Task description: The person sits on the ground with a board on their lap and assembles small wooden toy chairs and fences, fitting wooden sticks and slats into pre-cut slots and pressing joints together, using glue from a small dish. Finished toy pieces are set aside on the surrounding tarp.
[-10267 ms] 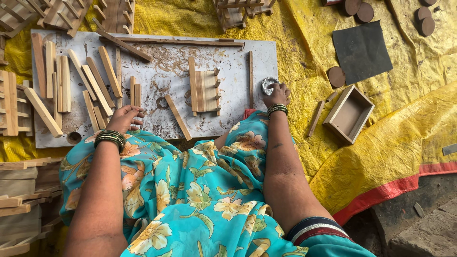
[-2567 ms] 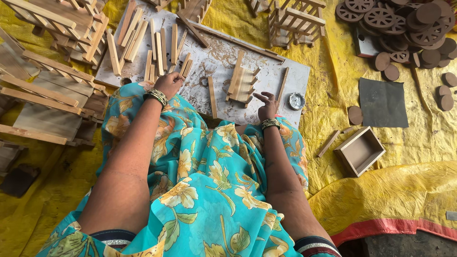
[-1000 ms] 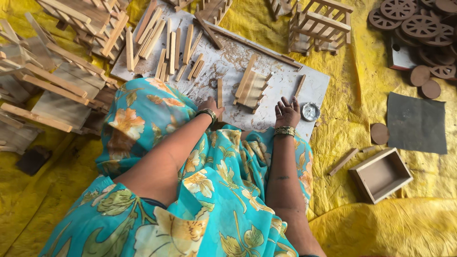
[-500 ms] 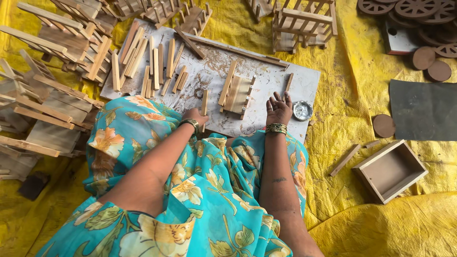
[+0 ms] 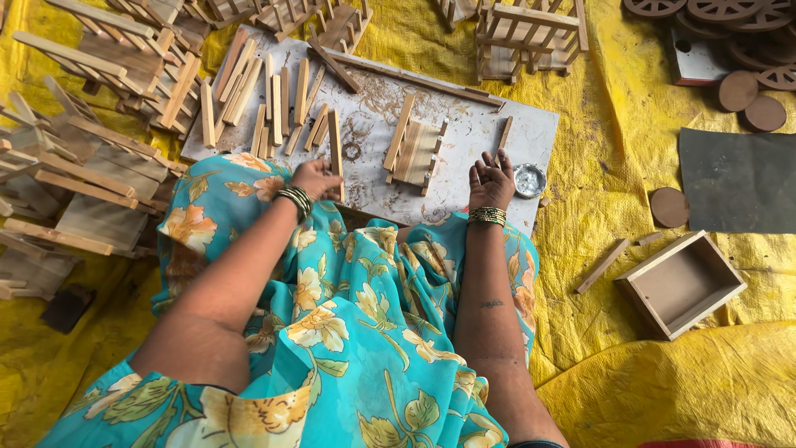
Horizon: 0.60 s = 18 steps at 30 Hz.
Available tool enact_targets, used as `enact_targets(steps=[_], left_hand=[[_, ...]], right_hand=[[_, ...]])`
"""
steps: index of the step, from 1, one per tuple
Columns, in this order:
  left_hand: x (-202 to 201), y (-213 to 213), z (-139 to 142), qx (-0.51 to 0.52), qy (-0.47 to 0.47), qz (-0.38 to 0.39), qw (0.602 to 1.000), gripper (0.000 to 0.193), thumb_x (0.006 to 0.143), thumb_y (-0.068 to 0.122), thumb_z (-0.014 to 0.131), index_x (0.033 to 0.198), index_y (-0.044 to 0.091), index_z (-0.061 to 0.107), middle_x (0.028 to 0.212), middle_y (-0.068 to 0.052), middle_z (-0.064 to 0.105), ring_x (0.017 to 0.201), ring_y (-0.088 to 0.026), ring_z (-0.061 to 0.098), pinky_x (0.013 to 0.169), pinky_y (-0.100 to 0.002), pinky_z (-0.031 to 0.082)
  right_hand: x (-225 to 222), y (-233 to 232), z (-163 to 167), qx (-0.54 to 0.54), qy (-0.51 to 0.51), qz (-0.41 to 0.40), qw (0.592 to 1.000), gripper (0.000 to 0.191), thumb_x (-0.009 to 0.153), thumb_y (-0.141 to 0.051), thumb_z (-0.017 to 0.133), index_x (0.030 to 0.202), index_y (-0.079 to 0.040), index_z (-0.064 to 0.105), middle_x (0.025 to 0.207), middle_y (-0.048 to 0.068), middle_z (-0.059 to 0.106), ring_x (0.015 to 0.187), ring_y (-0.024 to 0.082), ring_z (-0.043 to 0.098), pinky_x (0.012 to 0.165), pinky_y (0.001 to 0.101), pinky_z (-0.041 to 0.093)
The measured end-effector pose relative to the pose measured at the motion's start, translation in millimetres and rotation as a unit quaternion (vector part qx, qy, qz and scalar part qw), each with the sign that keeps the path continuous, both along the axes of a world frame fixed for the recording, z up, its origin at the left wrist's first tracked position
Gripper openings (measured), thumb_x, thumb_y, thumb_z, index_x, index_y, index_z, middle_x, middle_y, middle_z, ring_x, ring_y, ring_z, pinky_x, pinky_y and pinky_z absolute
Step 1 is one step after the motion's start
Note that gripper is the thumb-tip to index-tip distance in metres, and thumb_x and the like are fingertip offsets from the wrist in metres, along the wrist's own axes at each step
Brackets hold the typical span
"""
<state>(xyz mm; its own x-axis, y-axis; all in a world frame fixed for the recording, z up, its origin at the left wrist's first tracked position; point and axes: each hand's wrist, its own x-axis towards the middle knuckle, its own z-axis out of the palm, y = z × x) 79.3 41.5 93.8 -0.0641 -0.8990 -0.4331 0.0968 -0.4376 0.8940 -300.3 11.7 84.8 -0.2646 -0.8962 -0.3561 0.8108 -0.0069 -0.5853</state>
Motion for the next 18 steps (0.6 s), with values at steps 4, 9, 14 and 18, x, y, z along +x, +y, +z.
enact_targets(steps=[4,9,14,18], left_hand=[[-1,1,26,-0.048,-0.015,0.007,0.999,0.033,0.085,0.006,0.081,0.112,-0.002,0.064,0.093,-0.009,0.074,0.072,-0.015,0.071,0.053,-0.03,0.063],[-21,0,34,-0.071,0.079,0.002,0.994,0.03,0.085,0.008,0.081,0.11,-0.001,0.065,0.088,-0.006,0.073,0.069,-0.01,0.068,0.051,-0.028,0.062],[-29,-1,17,-0.06,0.084,-0.004,0.995,0.023,0.09,0.011,0.078,0.105,0.001,0.065,0.086,-0.006,0.072,0.067,-0.014,0.068,0.053,-0.03,0.06],[-23,-2,10,-0.032,0.103,0.021,0.994,0.02,0.095,0.014,0.071,0.108,0.003,0.061,0.091,-0.009,0.071,0.071,-0.02,0.073,0.059,-0.034,0.063]], right_hand=[[-1,5,1,-0.018,0.012,-0.017,1.0,0.052,0.083,0.009,0.054,0.131,-0.011,0.061,0.113,0.011,0.071,0.09,0.023,0.069,0.085,0.041,0.059],[6,6,2,-0.034,0.08,-0.031,0.996,0.055,0.083,0.012,0.062,0.132,-0.012,0.058,0.11,0.011,0.07,0.088,0.021,0.069,0.08,0.0374,0.059],[9,10,-1,-0.047,0.112,-0.016,0.992,0.057,0.085,0.013,0.061,0.137,-0.01,0.054,0.111,0.016,0.072,0.09,0.024,0.071,0.079,0.037,0.061],[15,8,-3,-0.016,0.109,0.038,0.993,0.057,0.085,0.012,0.057,0.138,-0.007,0.051,0.116,0.021,0.074,0.095,0.029,0.073,0.082,0.0404,0.061]])
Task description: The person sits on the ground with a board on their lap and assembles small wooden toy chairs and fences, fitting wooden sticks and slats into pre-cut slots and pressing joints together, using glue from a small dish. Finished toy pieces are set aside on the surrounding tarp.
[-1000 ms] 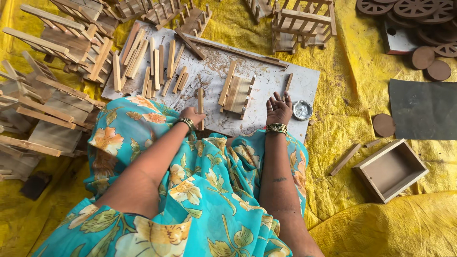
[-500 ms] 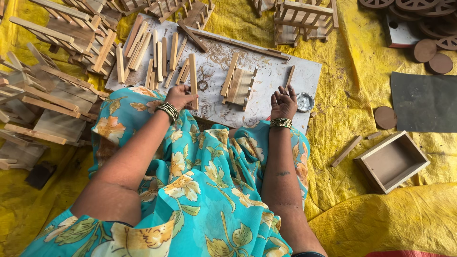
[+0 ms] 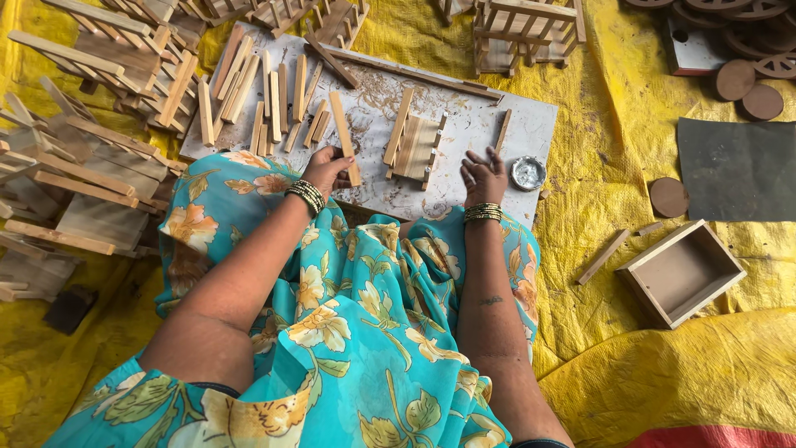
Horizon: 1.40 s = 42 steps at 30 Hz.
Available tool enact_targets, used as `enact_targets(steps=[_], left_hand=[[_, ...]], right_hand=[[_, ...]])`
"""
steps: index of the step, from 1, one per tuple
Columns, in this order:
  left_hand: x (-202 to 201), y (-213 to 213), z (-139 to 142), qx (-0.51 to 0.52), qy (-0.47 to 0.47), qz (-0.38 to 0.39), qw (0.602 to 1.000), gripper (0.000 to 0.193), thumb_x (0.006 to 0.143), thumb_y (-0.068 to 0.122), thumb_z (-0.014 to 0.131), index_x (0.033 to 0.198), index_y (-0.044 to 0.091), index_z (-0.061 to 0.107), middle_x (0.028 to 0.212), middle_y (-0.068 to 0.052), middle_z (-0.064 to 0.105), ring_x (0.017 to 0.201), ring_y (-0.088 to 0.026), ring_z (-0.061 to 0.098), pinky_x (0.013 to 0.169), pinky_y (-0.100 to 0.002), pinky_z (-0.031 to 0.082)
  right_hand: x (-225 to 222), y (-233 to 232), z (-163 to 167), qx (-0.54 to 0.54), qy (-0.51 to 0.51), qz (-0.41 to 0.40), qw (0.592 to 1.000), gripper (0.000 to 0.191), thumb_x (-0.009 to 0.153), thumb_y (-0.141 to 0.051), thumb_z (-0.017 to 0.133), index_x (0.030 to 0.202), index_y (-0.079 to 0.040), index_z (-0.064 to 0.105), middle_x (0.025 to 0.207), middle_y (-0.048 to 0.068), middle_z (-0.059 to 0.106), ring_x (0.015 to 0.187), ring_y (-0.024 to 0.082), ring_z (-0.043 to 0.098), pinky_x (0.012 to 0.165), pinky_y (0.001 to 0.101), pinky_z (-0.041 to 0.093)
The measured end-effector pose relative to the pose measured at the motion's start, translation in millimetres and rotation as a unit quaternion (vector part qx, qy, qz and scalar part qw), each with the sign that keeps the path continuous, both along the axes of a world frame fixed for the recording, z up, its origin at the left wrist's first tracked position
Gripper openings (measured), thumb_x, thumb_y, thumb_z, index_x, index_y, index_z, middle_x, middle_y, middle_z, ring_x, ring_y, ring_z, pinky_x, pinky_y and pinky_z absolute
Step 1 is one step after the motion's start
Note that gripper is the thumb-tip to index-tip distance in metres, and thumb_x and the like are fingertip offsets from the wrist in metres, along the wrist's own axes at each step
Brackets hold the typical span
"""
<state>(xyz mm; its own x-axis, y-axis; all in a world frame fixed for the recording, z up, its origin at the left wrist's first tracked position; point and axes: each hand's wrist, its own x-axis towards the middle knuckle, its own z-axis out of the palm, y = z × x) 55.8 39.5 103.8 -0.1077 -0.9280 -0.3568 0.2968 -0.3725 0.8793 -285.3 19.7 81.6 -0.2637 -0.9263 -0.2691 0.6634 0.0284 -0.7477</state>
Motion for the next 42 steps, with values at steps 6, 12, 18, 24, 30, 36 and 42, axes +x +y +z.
enact_targets(steps=[6,12,18,24,30,36,42], left_hand=[[6,5,-6,-0.012,0.013,-0.008,1.0,0.02,0.097,0.011,0.061,0.112,0.002,0.051,0.102,-0.021,0.072,0.08,-0.026,0.076,0.066,-0.038,0.065],[-10,-29,-10,-0.048,0.072,0.049,0.995,0.012,0.093,0.007,0.051,0.103,0.003,0.045,0.118,-0.024,0.073,0.107,-0.029,0.074,0.093,-0.041,0.058],[-43,-60,-18,-0.043,0.182,0.079,0.979,0.016,0.091,0.005,0.056,0.105,0.004,0.049,0.121,-0.025,0.072,0.11,-0.03,0.07,0.09,-0.038,0.054],[-63,-81,-38,-0.038,0.307,0.081,0.948,0.014,0.09,0.002,0.061,0.102,-0.001,0.054,0.123,-0.026,0.072,0.116,-0.035,0.071,0.107,-0.041,0.055],[-62,-75,-49,0.041,0.317,0.077,0.945,0.019,0.09,0.007,0.06,0.108,0.004,0.056,0.125,-0.02,0.07,0.112,-0.033,0.068,0.102,-0.048,0.053],[-61,-72,-63,0.046,0.354,0.096,0.929,0.017,0.088,0.007,0.061,0.103,0.005,0.056,0.119,-0.018,0.073,0.11,-0.033,0.07,0.101,-0.046,0.053],[-56,-71,-77,0.045,0.29,0.13,0.947,0.017,0.086,0.006,0.063,0.103,0.007,0.061,0.106,-0.01,0.076,0.088,-0.023,0.071,0.081,-0.039,0.059]], right_hand=[[16,-4,-1,0.088,0.067,0.073,0.991,0.07,0.081,0.009,0.047,0.147,-0.015,0.044,0.137,0.013,0.066,0.121,0.03,0.062,0.098,0.0505,0.05],[34,-21,-5,0.143,0.026,0.12,0.982,0.066,0.092,-0.01,0.047,0.156,-0.018,0.03,0.151,0.012,0.056,0.135,0.029,0.053,0.107,0.0569,0.036],[39,-33,-15,0.164,-0.046,0.128,0.977,0.07,0.1,-0.045,0.053,0.159,-0.017,0.028,0.156,0.02,0.051,0.146,0.034,0.045,0.121,0.0558,0.022],[39,-43,-26,0.139,-0.02,0.151,0.979,0.073,0.097,-0.05,0.053,0.159,-0.022,0.026,0.156,0.02,0.049,0.146,0.033,0.04,0.122,0.056,0.022],[43,-50,-30,0.135,0.031,0.165,0.977,0.072,0.096,-0.054,0.05,0.158,-0.024,0.026,0.154,0.022,0.049,0.145,0.035,0.043,0.119,0.0568,0.029],[47,-54,-34,0.078,0.063,0.184,0.978,0.072,0.098,-0.054,0.048,0.159,-0.024,0.023,0.153,0.021,0.052,0.142,0.035,0.048,0.114,0.0563,0.036],[40,-60,-27,0.114,-0.018,0.172,0.978,0.061,0.099,-0.047,0.05,0.153,-0.022,0.036,0.145,0.022,0.058,0.136,0.034,0.052,0.112,0.049,0.039]])
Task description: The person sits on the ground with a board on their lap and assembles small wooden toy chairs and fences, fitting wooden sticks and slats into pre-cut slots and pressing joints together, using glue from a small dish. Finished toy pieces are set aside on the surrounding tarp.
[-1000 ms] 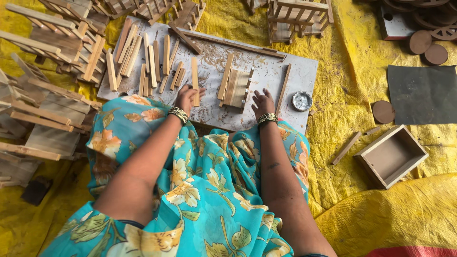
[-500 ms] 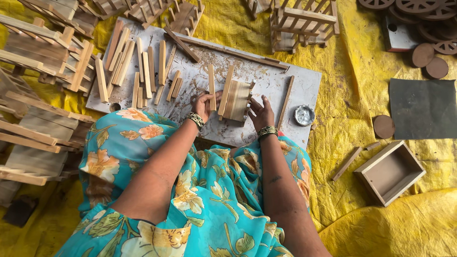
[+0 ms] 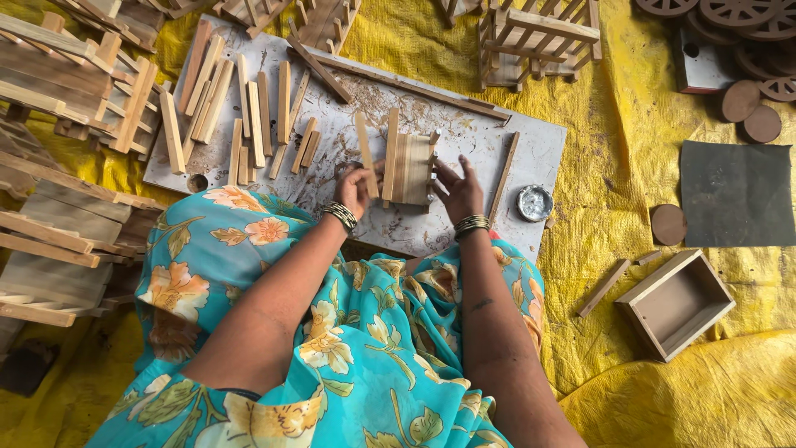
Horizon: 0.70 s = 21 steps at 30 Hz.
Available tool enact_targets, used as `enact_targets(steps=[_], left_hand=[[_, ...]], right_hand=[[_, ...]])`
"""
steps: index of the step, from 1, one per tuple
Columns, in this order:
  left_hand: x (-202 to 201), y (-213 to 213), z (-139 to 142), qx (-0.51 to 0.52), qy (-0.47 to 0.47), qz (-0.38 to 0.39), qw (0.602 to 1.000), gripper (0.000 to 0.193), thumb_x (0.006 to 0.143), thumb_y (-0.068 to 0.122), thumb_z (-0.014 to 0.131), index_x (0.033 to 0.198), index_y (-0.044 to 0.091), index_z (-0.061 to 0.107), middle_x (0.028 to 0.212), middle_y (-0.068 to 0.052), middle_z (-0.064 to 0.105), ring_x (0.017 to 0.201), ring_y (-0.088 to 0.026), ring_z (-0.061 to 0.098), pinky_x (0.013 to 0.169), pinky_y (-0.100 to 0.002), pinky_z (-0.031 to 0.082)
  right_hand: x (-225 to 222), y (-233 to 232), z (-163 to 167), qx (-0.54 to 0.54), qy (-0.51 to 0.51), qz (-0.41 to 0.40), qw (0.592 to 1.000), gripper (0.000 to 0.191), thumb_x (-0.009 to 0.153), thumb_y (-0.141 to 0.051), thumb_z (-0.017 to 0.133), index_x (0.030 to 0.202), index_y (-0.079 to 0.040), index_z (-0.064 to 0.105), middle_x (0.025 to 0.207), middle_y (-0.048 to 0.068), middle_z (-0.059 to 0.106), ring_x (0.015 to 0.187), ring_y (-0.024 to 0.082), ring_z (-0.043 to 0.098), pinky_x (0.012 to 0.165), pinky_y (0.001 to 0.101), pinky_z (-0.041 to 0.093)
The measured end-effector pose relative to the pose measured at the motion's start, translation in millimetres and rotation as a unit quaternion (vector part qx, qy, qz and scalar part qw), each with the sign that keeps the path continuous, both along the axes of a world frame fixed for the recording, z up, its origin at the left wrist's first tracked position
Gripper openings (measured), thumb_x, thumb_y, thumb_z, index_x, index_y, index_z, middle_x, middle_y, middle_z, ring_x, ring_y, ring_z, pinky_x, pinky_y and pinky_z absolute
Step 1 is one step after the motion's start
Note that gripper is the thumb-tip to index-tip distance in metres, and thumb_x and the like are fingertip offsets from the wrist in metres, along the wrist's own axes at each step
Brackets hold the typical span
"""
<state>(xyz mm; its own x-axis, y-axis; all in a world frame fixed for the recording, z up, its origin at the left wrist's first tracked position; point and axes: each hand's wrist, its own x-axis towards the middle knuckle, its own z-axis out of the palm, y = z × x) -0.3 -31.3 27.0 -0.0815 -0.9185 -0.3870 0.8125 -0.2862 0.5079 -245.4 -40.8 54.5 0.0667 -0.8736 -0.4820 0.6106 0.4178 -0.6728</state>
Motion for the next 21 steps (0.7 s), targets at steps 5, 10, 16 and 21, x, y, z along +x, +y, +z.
enact_targets(steps=[5,10,16,21], left_hand=[[39,2,9,-0.071,-0.112,0.033,0.991,0.01,0.092,0.01,0.07,0.098,0.011,0.062,0.094,-0.005,0.072,0.078,-0.015,0.07,0.063,-0.032,0.059],[62,30,28,-0.131,-0.262,-0.032,0.955,0.017,0.093,0.013,0.081,0.096,0.006,0.065,0.088,-0.005,0.071,0.074,-0.013,0.068,0.061,-0.028,0.056],[60,58,38,-0.14,-0.28,-0.119,0.942,0.02,0.089,0.014,0.079,0.102,0.004,0.067,0.086,-0.004,0.072,0.071,-0.012,0.07,0.058,-0.029,0.059],[51,69,31,-0.265,-0.231,-0.118,0.929,0.025,0.093,0.007,0.078,0.114,0.0,0.068,0.106,-0.005,0.075,0.093,-0.009,0.07,0.081,-0.026,0.06]], right_hand=[[-21,10,5,-0.081,-0.11,-0.034,0.99,0.051,0.1,-0.032,0.057,0.146,-0.019,0.041,0.149,0.019,0.057,0.139,0.033,0.055,0.116,0.0485,0.04],[-19,27,16,-0.183,0.002,-0.067,0.981,0.059,0.093,-0.009,0.064,0.148,-0.014,0.045,0.137,0.02,0.065,0.119,0.03,0.066,0.1,0.0419,0.053],[32,81,47,-0.304,0.259,-0.038,0.916,0.061,0.095,0.008,0.066,0.15,-0.008,0.046,0.122,0.014,0.072,0.104,0.018,0.071,0.088,0.0316,0.06],[104,118,62,-0.336,0.371,0.05,0.864,0.068,0.09,0.005,0.072,0.149,-0.008,0.042,0.124,0.01,0.067,0.11,0.017,0.068,0.095,0.0316,0.059]])
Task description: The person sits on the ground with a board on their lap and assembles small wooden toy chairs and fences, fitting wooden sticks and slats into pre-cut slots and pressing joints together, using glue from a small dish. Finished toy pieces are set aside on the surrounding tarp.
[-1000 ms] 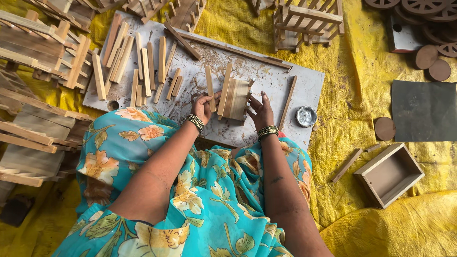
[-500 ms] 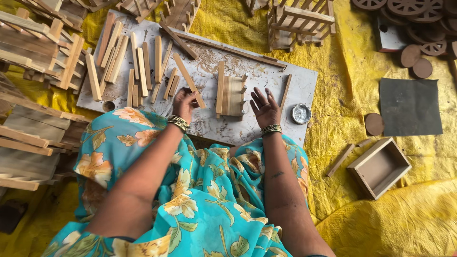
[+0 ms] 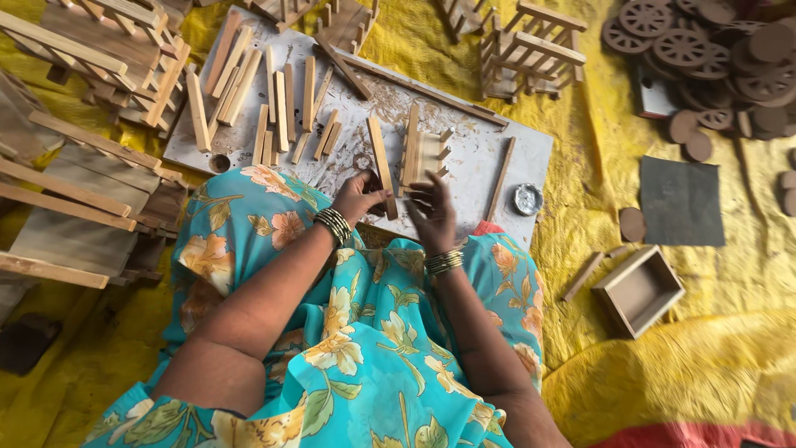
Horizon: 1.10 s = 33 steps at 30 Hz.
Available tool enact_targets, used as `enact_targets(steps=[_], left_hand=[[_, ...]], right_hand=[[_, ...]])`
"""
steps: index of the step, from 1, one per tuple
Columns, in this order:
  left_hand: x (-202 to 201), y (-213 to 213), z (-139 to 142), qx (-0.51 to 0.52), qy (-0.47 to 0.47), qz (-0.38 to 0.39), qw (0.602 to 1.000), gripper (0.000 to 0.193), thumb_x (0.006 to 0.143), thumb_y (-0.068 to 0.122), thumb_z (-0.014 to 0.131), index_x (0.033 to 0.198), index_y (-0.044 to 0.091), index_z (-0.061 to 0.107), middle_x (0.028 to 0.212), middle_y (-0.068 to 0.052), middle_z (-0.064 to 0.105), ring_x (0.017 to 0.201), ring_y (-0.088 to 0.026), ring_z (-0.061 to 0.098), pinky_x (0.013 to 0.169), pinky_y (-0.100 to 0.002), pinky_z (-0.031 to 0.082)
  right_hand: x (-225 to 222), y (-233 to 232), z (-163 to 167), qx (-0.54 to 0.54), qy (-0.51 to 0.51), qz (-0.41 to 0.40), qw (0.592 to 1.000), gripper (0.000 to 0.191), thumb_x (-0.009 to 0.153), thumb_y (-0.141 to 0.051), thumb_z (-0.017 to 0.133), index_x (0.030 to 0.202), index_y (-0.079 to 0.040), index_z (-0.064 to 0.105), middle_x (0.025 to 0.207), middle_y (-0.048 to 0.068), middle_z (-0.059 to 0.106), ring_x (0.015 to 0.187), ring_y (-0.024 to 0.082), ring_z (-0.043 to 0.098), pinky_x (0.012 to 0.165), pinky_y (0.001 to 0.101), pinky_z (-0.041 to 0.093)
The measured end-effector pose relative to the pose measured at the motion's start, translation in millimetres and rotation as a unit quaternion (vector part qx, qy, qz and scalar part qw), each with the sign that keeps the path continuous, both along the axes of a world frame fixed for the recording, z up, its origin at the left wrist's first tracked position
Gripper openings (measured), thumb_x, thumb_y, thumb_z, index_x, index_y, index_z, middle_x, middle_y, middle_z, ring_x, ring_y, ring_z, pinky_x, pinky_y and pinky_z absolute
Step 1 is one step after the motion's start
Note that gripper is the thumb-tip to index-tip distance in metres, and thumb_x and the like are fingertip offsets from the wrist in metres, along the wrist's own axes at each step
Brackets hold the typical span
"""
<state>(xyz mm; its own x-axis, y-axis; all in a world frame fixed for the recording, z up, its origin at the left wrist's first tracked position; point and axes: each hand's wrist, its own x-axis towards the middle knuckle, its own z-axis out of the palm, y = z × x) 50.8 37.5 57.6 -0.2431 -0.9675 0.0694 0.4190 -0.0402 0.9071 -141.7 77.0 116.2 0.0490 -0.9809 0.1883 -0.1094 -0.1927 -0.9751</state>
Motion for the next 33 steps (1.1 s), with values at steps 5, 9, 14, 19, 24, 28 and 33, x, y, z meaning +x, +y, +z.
enact_targets(steps=[5,9,14,19,24,28,33], left_hand=[[-4,9,1,0.115,-0.009,-0.043,0.992,0.021,0.091,0.006,0.073,0.11,0.0,0.065,0.092,-0.007,0.073,0.078,-0.015,0.072,0.068,-0.031,0.063],[-9,1,5,0.112,0.001,-0.066,0.992,0.022,0.092,0.007,0.072,0.111,-0.002,0.063,0.094,-0.007,0.072,0.08,-0.015,0.072,0.07,-0.032,0.063],[-20,-9,10,0.085,0.004,-0.094,0.992,0.029,0.09,0.013,0.072,0.114,0.001,0.064,0.098,-0.007,0.075,0.084,-0.013,0.073,0.074,-0.03,0.062],[-26,-11,21,0.034,-0.226,-0.079,0.97,0.042,0.094,0.044,0.071,0.104,0.004,0.067,0.09,-0.012,0.076,0.08,-0.019,0.074,0.073,-0.035,0.058],[-40,-10,13,-0.034,-0.418,-0.165,0.893,0.043,0.092,0.054,0.058,0.105,0.013,0.063,0.088,-0.016,0.076,0.083,-0.032,0.073,0.076,-0.045,0.056],[-71,10,-7,-0.158,-0.457,-0.269,0.833,0.046,0.091,0.05,0.059,0.105,0.008,0.069,0.103,-0.02,0.073,0.097,-0.038,0.07,0.088,-0.049,0.055],[-89,31,-30,-0.198,-0.49,-0.357,0.77,0.05,0.083,0.044,0.061,0.114,0.005,0.071,0.111,-0.022,0.072,0.103,-0.039,0.07,0.095,-0.047,0.055]], right_hand=[[34,17,16,0.052,0.094,-0.028,0.994,0.066,0.089,-0.001,0.077,0.147,-0.008,0.046,0.116,0.01,0.07,0.1,0.015,0.073,0.086,0.0305,0.063],[40,18,24,0.081,0.112,-0.057,0.989,0.065,0.088,-0.002,0.075,0.147,-0.009,0.047,0.11,0.008,0.069,0.09,0.014,0.073,0.075,0.0305,0.064],[39,19,19,0.01,0.198,-0.094,0.976,0.052,0.094,-0.003,0.074,0.141,-0.008,0.05,0.112,0.007,0.069,0.094,0.014,0.073,0.081,0.0293,0.065],[11,11,5,0.067,0.052,-0.128,0.988,0.059,0.089,0.004,0.075,0.14,-0.008,0.045,0.106,0.007,0.069,0.092,0.013,0.069,0.075,0.0281,0.059],[-64,-19,23,0.149,-0.223,-0.23,0.936,0.065,0.085,0.011,0.07,0.134,-0.012,0.035,0.092,0.016,0.068,0.073,0.023,0.064,0.059,0.0329,0.051],[-88,-21,27,0.171,-0.32,-0.246,0.899,0.06,0.086,0.008,0.071,0.129,-0.013,0.035,0.09,0.017,0.066,0.072,0.027,0.066,0.057,0.0356,0.053],[-63,-31,5,0.067,-0.125,-0.341,0.929,0.06,0.084,0.01,0.075,0.129,-0.009,0.041,0.101,0.012,0.069,0.081,0.017,0.068,0.066,0.0313,0.058]])
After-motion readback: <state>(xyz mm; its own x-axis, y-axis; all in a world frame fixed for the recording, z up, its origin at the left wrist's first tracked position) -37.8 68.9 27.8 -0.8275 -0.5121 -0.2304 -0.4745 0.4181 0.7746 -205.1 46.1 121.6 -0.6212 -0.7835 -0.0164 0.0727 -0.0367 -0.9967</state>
